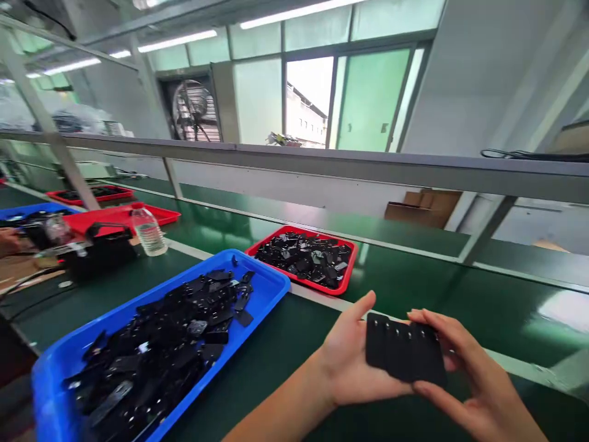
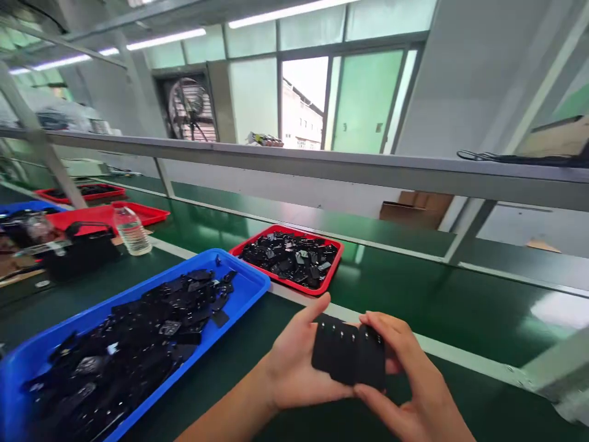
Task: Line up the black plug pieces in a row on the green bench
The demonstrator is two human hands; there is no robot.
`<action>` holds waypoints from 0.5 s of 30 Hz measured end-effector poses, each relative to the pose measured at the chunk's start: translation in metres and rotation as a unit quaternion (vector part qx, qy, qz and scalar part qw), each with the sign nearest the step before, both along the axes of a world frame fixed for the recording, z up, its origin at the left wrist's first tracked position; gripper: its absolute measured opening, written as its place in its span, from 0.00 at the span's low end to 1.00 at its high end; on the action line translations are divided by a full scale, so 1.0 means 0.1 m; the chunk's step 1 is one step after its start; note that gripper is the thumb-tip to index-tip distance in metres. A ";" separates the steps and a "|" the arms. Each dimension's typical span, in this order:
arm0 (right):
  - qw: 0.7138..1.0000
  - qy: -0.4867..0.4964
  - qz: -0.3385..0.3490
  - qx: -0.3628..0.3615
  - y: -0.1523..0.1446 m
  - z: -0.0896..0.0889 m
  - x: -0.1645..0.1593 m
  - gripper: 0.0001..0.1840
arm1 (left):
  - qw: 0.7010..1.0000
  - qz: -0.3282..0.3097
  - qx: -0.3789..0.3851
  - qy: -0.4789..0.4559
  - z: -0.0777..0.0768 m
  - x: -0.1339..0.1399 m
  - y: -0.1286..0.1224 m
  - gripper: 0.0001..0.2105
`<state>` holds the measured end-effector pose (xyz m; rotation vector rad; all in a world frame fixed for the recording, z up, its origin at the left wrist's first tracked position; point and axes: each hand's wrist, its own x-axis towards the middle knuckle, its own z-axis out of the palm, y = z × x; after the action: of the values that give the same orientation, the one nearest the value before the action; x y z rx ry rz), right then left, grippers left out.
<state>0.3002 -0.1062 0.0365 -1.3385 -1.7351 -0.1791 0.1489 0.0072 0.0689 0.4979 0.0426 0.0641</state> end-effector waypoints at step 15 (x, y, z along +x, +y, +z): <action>0.999 0.013 0.022 -0.042 -0.14 0.13 -0.13 0.34 | 1.000 -0.004 -0.014 -0.019 -0.02 -0.04 -0.22 0.35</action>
<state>0.2872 -0.1198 0.0492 -1.3568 -1.7655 -0.0644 0.1446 -0.0148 0.0673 0.4693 0.0038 0.0641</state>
